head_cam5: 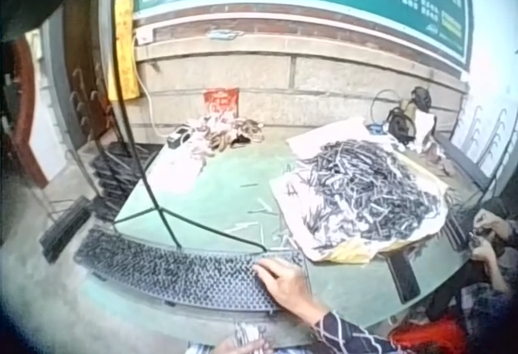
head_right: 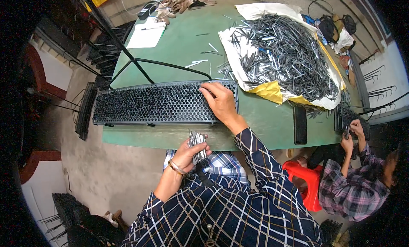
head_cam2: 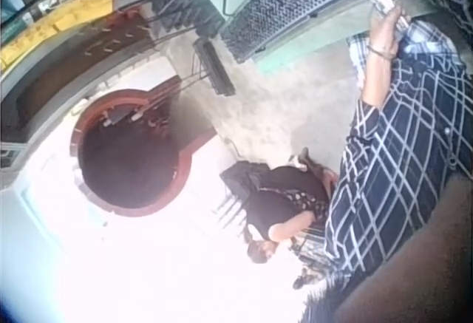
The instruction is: Sorting and inserting small metal pins into a perforated grid plate on a workbench.
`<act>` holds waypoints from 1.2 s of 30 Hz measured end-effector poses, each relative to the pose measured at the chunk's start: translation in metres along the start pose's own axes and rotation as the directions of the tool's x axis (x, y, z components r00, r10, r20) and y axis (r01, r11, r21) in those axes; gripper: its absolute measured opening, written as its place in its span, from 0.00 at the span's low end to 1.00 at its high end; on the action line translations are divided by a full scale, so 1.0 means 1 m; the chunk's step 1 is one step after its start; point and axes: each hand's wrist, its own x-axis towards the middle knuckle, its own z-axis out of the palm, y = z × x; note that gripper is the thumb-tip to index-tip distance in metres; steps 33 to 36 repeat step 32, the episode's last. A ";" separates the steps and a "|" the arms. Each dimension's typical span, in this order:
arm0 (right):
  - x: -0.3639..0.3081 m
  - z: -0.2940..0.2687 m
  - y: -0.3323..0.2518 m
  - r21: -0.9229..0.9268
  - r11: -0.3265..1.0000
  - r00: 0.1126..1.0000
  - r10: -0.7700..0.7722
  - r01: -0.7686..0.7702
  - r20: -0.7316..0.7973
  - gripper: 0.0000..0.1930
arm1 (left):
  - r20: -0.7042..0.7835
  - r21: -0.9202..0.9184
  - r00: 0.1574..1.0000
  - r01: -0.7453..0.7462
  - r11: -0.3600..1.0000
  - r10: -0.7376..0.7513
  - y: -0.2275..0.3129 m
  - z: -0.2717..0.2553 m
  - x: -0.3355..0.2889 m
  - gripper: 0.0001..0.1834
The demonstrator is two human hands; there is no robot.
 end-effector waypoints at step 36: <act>0.002 0.002 -0.003 -0.382 0.920 0.985 -0.019 0.083 0.170 0.05 | -0.078 -0.030 0.992 -0.099 0.995 0.097 0.007 0.003 -0.001 0.09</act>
